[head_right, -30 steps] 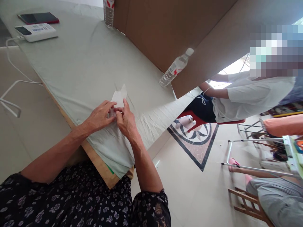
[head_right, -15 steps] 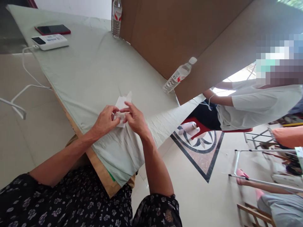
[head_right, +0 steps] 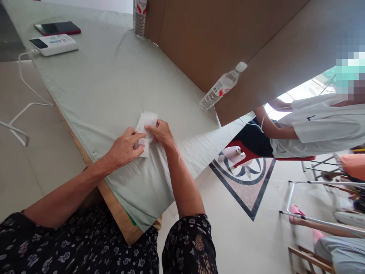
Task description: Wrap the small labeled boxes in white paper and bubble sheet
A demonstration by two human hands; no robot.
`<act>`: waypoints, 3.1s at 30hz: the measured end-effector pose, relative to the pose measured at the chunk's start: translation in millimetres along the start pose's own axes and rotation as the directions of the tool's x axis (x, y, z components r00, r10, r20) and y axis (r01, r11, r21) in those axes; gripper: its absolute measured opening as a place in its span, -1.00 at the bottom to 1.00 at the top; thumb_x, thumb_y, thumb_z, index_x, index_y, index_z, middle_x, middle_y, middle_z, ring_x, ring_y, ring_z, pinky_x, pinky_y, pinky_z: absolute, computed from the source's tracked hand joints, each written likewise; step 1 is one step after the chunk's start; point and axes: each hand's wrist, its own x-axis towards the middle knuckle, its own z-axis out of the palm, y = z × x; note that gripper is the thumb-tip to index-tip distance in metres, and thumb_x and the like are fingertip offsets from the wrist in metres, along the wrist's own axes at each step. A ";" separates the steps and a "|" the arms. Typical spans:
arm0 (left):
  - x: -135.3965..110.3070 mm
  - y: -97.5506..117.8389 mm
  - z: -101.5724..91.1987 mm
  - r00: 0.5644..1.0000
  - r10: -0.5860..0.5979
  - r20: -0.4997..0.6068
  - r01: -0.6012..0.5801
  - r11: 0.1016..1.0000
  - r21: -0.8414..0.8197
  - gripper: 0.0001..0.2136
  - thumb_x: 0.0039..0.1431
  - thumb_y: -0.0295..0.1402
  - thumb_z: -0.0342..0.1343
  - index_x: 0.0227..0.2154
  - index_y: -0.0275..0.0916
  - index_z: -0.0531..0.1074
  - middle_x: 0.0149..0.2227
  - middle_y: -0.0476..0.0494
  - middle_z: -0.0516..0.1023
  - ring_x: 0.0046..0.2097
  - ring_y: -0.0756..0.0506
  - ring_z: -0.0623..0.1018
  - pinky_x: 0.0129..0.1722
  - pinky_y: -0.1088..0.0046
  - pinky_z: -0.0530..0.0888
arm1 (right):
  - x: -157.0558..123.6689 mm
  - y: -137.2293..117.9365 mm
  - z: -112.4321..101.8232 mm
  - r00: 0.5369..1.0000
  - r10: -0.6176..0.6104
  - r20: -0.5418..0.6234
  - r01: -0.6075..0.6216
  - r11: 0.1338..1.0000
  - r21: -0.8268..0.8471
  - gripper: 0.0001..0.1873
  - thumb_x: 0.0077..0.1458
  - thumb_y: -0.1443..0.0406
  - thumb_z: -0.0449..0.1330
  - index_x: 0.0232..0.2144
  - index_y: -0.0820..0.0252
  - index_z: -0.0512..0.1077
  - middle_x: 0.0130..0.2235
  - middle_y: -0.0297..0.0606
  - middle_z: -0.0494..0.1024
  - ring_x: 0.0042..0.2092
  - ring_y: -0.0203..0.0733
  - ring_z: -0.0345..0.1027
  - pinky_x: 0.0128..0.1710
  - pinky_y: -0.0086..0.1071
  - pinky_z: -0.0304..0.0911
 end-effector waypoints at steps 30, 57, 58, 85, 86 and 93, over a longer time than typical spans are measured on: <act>1.8 -44.6 10.4 0.971 0.168 -0.168 -0.209 0.940 -0.270 -0.83 0.04 -0.45 0.23 -0.26 -0.21 0.48 0.12 -0.30 0.52 0.21 -0.29 0.49 0.19 0.12 0.46 | -84.4 36.7 -2.4 0.699 -0.662 0.271 0.711 0.601 -0.364 -0.52 0.19 0.09 0.36 0.13 0.01 0.51 0.19 -0.11 0.59 0.34 0.06 0.34 0.38 0.07 0.21; 2.5 -46.4 -15.8 0.960 0.101 0.261 0.130 0.666 -0.734 -0.33 0.06 -0.19 0.33 0.23 -0.29 0.36 0.07 -0.24 0.58 0.06 -0.24 0.57 0.00 0.27 0.49 | -87.4 36.1 7.8 0.851 -0.525 0.022 0.482 0.763 -0.431 -0.29 0.13 -0.07 0.35 0.23 0.08 0.42 0.14 -0.03 0.60 0.11 0.07 0.48 0.06 -0.03 0.43; 2.8 -46.8 -16.3 0.958 0.109 0.264 0.124 0.674 -0.728 -0.32 0.07 -0.19 0.33 0.24 -0.29 0.35 0.06 -0.23 0.58 0.05 -0.23 0.57 -0.01 0.28 0.49 | -83.6 35.1 9.0 0.844 -0.531 0.071 0.506 0.747 -0.431 -0.26 0.11 -0.07 0.37 0.25 0.09 0.41 0.16 -0.02 0.59 0.13 0.08 0.48 0.09 -0.03 0.42; 1.8 -47.8 -12.0 0.973 0.002 0.229 0.174 0.644 -0.745 -0.27 0.10 -0.07 0.29 0.28 -0.31 0.35 -0.02 -0.25 0.63 -0.07 -0.23 0.64 -0.10 0.26 0.54 | -65.9 35.9 16.0 0.984 -0.170 0.045 0.163 0.978 0.130 0.08 -0.12 -0.13 0.48 0.35 0.15 0.26 -0.13 -0.22 0.65 -0.11 -0.10 0.57 -0.06 -0.24 0.47; 1.8 -49.8 -11.2 0.971 -0.018 0.239 0.200 0.610 -0.767 -0.20 0.06 -0.10 0.32 0.34 -0.32 0.28 0.02 -0.28 0.62 -0.03 -0.24 0.63 -0.06 0.25 0.54 | -66.8 36.0 16.9 0.985 -0.166 0.037 0.160 0.979 0.123 0.05 -0.10 -0.11 0.47 0.34 0.14 0.28 -0.14 -0.23 0.65 -0.13 -0.11 0.56 -0.07 -0.24 0.47; 4.7 -55.6 -9.9 0.954 -0.071 0.291 0.287 0.504 -0.815 -0.08 0.00 -0.21 0.31 0.42 -0.38 0.12 0.15 -0.40 0.56 0.07 -0.26 0.61 0.04 0.20 0.53 | -67.2 42.2 20.7 0.969 -0.244 -0.028 0.244 0.970 0.006 -0.09 0.03 -0.15 0.36 0.31 0.11 0.31 -0.13 -0.24 0.63 -0.15 -0.16 0.52 -0.07 -0.25 0.41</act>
